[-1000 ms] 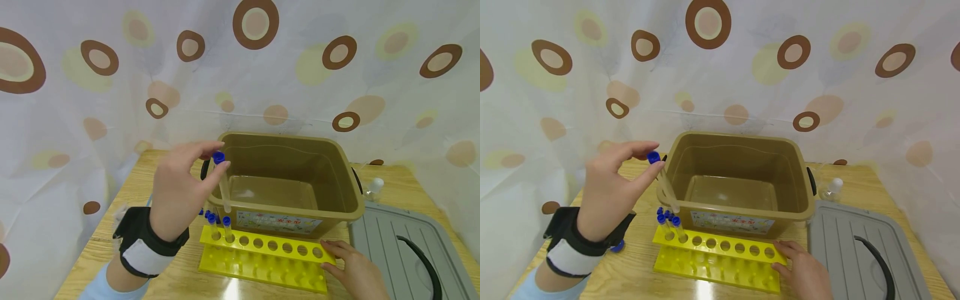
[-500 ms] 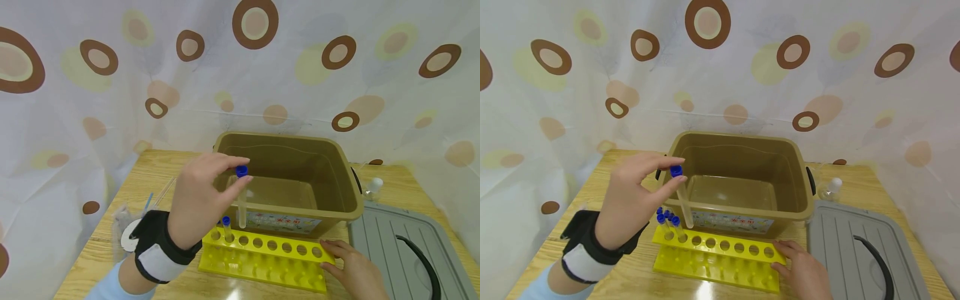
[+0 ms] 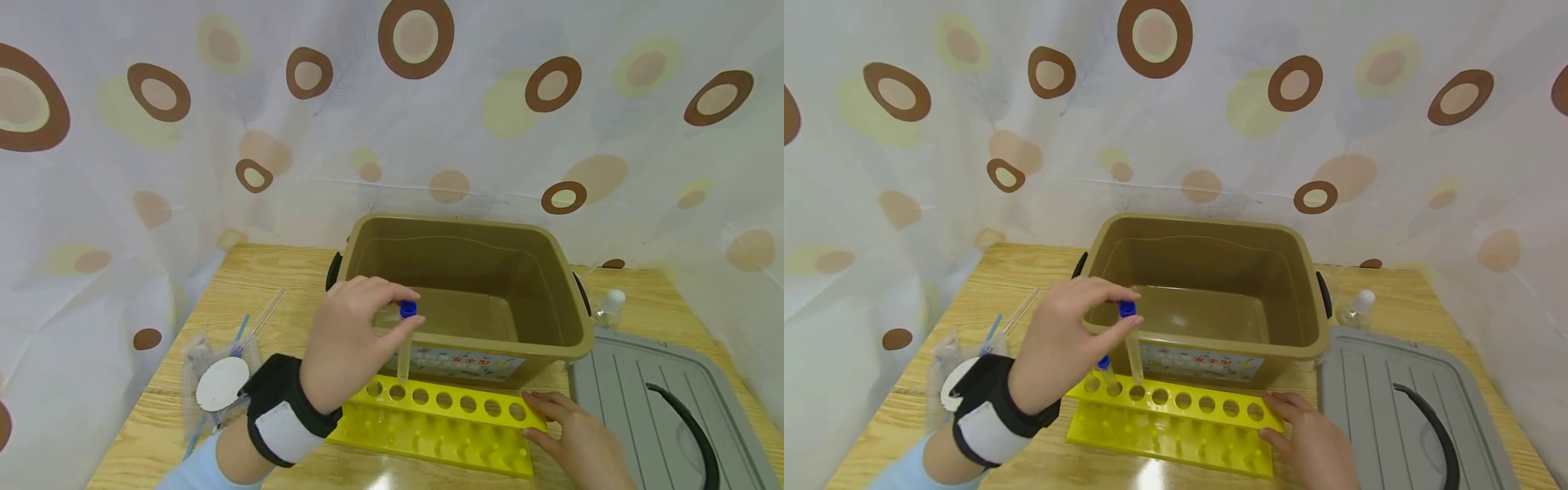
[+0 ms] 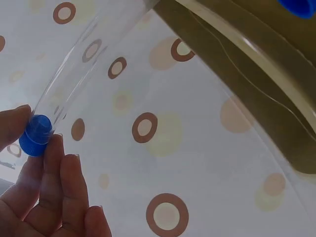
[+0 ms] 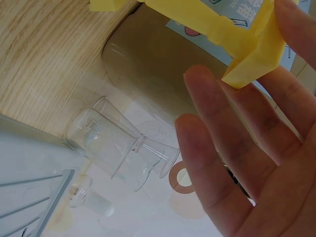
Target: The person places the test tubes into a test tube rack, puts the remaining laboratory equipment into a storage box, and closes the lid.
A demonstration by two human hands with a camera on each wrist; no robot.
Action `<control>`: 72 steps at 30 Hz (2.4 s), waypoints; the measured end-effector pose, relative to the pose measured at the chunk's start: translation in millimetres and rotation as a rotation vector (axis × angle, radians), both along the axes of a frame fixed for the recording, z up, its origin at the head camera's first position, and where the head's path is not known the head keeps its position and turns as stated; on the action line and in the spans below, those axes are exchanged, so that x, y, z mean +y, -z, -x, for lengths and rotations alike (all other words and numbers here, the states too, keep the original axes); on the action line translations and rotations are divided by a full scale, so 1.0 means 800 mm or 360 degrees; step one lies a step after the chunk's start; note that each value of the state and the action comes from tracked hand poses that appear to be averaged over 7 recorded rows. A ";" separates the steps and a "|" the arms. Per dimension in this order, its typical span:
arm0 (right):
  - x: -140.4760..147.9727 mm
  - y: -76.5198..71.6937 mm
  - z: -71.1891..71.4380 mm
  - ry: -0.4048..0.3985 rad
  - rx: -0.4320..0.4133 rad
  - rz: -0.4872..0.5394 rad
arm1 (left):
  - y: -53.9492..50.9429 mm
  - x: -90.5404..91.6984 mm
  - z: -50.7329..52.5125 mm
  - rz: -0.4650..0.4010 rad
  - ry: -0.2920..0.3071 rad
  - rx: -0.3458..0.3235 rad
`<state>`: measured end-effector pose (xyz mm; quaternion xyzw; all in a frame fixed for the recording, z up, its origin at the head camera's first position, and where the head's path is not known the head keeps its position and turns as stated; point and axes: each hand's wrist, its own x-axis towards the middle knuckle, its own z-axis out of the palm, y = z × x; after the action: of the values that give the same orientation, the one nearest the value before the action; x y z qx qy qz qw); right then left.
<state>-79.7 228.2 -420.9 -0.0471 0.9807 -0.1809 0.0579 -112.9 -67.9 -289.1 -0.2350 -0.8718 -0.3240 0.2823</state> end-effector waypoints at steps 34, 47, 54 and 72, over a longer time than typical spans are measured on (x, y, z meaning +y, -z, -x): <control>0.001 0.003 -0.001 -0.0014 0.0045 0.0022 | 0.039 -0.004 0.004 0.0072 -0.0059 -0.0108; 0.001 0.004 -0.002 -0.0028 0.0078 0.0021 | 0.054 -0.007 0.002 0.0158 -0.0120 -0.0087; 0.001 0.003 -0.002 -0.0019 0.0066 0.0016 | 0.059 -0.006 0.001 0.0223 -0.0135 -0.0074; 0.001 0.002 -0.001 -0.0010 0.0034 0.0014 | 0.068 -0.003 -0.001 0.0326 -0.0150 -0.0072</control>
<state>-78.7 228.7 -422.5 -0.0523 0.9803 -0.1844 0.0478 -112.4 -70.5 -343.2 -0.2139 -0.9166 -0.2249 0.2520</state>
